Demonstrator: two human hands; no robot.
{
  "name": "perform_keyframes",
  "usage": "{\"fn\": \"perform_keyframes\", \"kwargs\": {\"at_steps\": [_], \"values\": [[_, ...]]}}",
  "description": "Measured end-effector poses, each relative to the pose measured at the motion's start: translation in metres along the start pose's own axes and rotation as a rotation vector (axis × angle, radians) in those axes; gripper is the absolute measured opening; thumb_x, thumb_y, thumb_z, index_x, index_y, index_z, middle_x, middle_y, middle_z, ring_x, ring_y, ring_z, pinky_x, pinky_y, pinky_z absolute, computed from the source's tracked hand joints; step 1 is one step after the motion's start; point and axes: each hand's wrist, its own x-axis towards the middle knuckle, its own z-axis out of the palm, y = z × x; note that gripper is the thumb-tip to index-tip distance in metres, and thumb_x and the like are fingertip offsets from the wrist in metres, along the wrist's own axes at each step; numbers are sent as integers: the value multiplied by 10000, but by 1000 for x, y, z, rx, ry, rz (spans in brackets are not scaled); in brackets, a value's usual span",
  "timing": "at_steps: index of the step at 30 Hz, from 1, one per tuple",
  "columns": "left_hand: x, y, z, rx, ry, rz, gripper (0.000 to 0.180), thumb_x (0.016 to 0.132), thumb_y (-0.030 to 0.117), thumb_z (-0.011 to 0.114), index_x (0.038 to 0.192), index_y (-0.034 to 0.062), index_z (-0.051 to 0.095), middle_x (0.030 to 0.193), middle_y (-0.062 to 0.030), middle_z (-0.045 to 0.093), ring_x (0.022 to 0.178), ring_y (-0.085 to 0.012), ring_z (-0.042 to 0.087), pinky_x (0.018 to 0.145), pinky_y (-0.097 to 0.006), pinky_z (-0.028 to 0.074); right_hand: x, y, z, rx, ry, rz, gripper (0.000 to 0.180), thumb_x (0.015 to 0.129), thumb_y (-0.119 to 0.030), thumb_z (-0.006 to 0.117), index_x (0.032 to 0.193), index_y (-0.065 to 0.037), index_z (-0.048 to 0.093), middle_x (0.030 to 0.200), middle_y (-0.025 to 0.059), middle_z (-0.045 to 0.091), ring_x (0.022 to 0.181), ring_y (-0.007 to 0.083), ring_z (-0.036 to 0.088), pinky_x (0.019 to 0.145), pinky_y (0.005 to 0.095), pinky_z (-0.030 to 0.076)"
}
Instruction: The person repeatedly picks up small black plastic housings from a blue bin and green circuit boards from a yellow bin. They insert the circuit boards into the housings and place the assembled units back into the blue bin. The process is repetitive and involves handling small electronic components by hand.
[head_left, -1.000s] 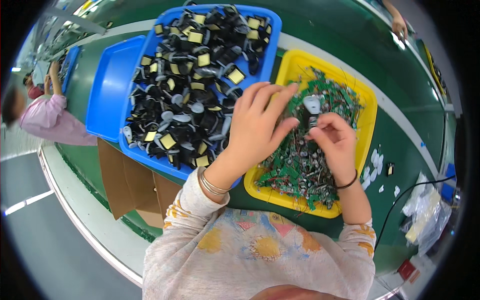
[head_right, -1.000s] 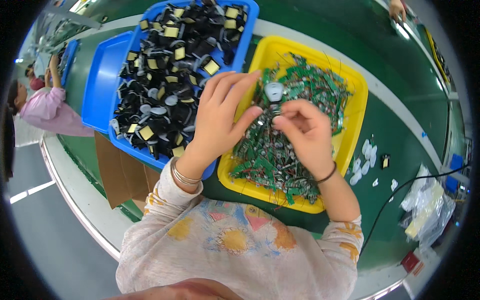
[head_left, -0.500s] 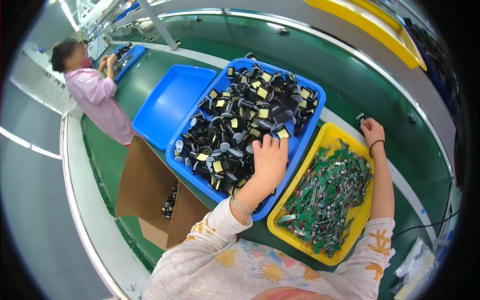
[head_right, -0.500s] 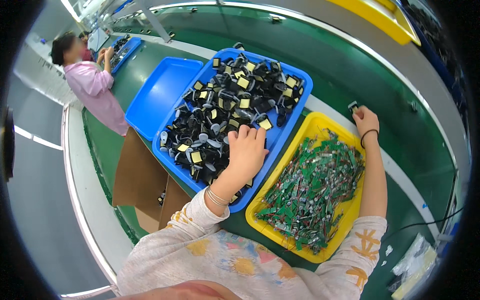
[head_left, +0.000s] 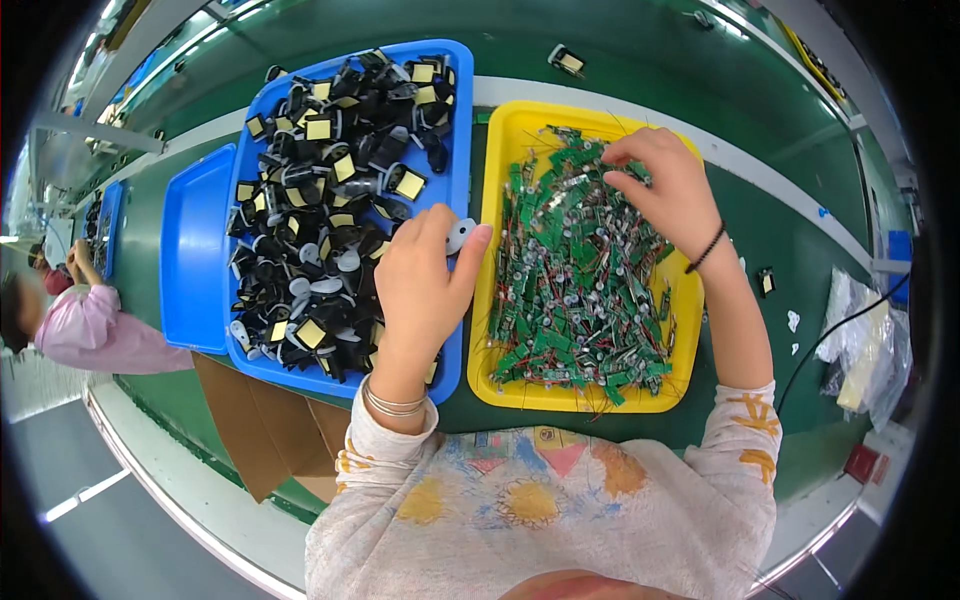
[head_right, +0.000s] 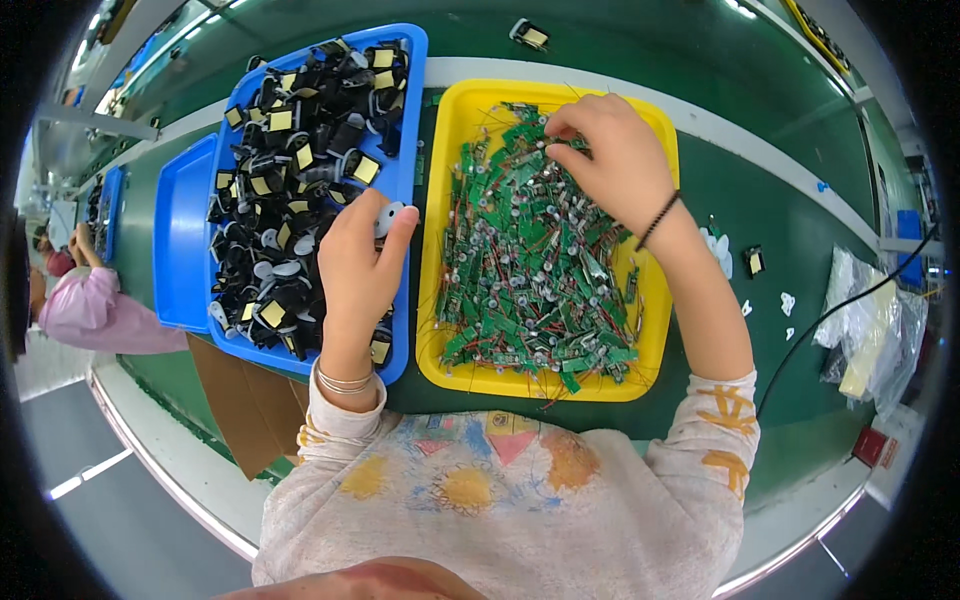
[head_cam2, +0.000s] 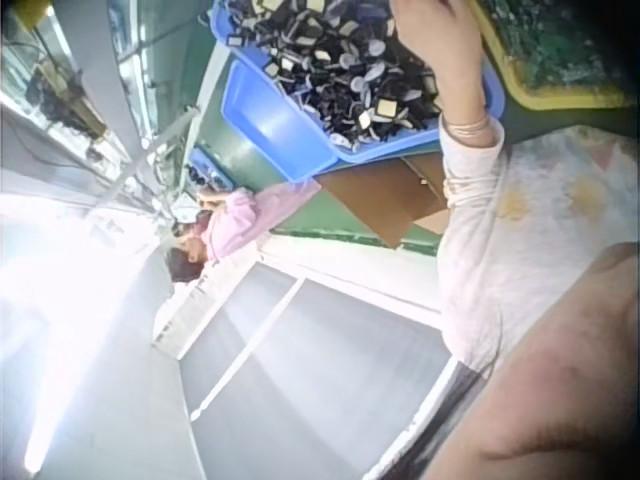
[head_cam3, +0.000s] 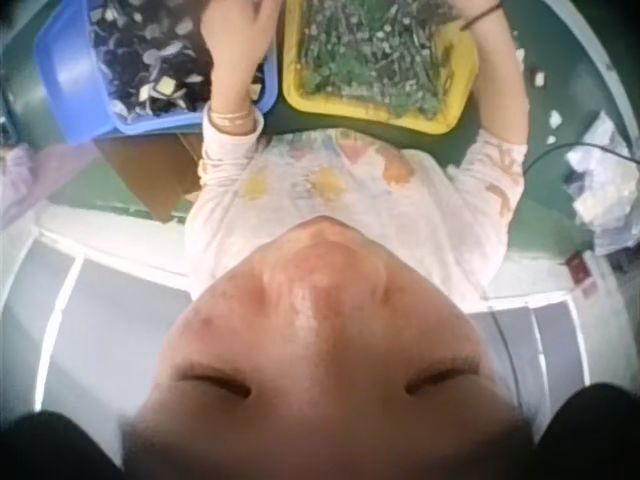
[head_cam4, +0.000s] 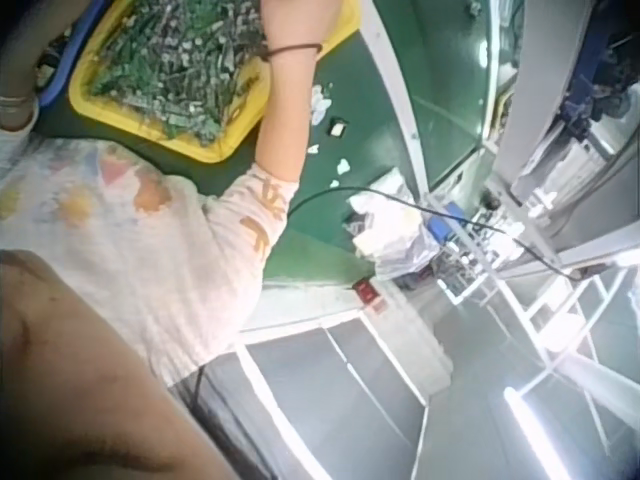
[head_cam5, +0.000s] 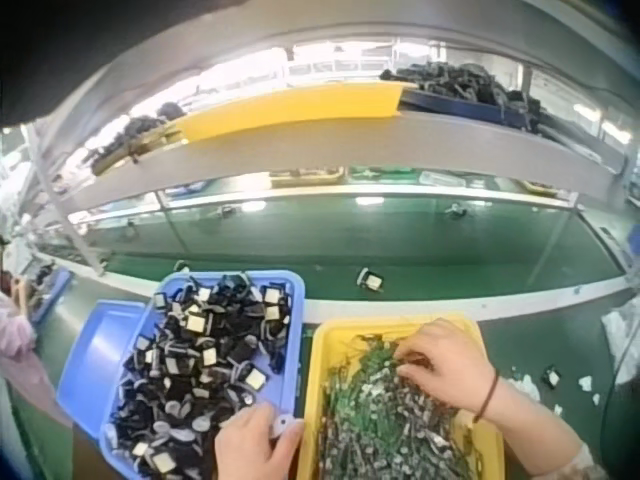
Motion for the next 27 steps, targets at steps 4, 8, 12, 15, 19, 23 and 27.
{"fn": "perform_keyframes", "kwargs": {"at_steps": [4,8,12,15,19,23,27], "values": [[0,-4,3,-109,43,34,153,800,166,572,802,28,506,703,-100,515,688,-271,519,594,-360,408,-9,-11,23,-255,-143,137,159,668,-153,682,759,-72,581,768,82,529,838,274,517,709,380,421],[0,-4,7,-240,97,55,129,766,83,585,869,23,539,758,-95,533,740,-271,518,664,-344,412,-12,-19,26,-290,-128,125,170,664,-133,678,781,-69,573,789,79,529,834,272,514,718,373,420],[-1,-7,11,-214,119,197,178,731,38,639,891,6,568,823,-81,581,720,-204,539,625,-279,445,-15,-26,27,-148,-67,-30,172,659,-86,667,797,-63,568,796,77,521,836,273,507,734,373,422],[-2,-5,9,-203,90,218,211,685,51,690,864,13,584,841,-76,596,737,-203,548,640,-279,451,-16,-31,31,-40,-137,-77,175,650,-50,661,795,-62,564,797,76,509,832,275,504,746,369,429],[-4,-3,10,-238,86,209,225,668,64,707,856,19,592,840,-71,603,740,-200,551,643,-280,450,-15,-30,37,-140,-142,-94,165,638,-68,667,767,-68,565,792,67,515,828,256,517,725,363,442],[-5,-3,12,-241,100,212,226,671,65,706,860,19,591,857,-67,610,744,-196,554,644,-281,449,-16,-28,37,-238,-112,-46,174,631,-83,678,757,-74,559,791,61,516,833,249,526,713,357,449],[-6,-1,12,-268,103,201,231,664,58,704,861,24,590,865,-66,608,770,-214,557,657,-294,450,-19,-21,42,-223,-138,-2,198,625,-69,684,764,-76,542,810,64,507,842,259,516,724,358,442]]}}
